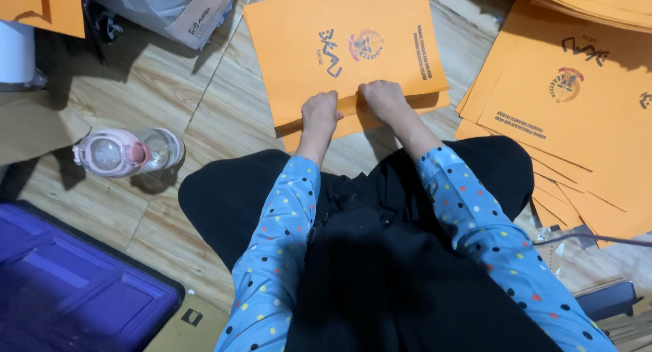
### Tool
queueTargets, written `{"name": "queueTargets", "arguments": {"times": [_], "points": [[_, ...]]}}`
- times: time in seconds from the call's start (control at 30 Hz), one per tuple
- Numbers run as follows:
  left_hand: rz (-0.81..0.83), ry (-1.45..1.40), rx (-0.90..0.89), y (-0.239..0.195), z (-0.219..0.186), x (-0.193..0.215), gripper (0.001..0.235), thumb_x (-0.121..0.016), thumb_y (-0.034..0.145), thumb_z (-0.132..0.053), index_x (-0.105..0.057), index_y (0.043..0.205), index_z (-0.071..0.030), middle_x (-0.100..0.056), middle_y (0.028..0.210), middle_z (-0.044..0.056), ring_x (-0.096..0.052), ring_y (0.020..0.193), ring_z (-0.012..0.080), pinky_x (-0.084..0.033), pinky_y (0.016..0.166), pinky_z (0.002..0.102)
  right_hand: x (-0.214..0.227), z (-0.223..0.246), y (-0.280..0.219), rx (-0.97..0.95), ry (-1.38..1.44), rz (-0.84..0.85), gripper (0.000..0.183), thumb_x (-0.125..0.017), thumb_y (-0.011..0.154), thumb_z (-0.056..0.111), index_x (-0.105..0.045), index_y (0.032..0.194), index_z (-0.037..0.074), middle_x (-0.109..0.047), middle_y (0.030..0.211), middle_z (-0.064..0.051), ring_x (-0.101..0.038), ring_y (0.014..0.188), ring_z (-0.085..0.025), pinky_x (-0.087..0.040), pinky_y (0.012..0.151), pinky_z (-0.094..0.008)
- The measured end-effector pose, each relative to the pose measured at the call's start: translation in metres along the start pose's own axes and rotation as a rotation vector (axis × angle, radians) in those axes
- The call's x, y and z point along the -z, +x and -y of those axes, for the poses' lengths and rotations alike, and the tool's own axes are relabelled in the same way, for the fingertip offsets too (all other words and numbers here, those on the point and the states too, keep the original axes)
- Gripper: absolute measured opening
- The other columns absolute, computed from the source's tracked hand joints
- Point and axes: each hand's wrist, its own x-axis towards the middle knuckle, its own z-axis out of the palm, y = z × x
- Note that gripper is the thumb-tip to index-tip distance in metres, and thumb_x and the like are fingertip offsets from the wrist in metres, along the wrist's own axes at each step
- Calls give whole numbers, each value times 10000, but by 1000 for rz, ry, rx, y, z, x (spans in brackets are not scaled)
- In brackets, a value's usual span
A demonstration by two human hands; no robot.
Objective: Sorting and stacking printed orange envelopes on the floor
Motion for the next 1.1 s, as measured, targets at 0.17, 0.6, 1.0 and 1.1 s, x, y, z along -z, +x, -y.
{"name": "queueTargets", "arguments": {"times": [0.17,0.6,1.0,1.1], "points": [[162,54,58,16,8,5,462,-821,558,-324,-622,915,-109,-655,825,119,-643,846,327,-521,695,476,0,-10,13,-63,-113,95,194,-578,795,131,-636,970,190,-666,762,-46,-662,759,-256,-524,590,-410],[403,182,256,-35,106,81,331,-758,610,-440,-631,821,-218,-639,924,65,-603,914,277,-463,708,381,46,-138,-18,-486,-53,603,497,-709,637,578,-606,1016,274,-642,1010,-28,-577,986,-259,-440,754,-374],[-174,608,-7,-78,-11,31,786,-510,731,-374,-172,1423,-220,-77,1478,73,-76,1338,361,-153,989,663,-39,-143,-39,-437,-472,-246,283,-589,703,321,-545,914,137,-586,828,-93,-538,745,-292,-383,611,-393],[-7,487,-88,-92,-48,22,1007,-546,646,-697,-141,1420,-194,-35,1482,58,-68,1337,361,-174,982,601,-15,-93,-48,-355,-581,-516,96,-481,807,171,-530,861,108,-523,812,-112,-476,696,-287,-366,608,-394]]}}
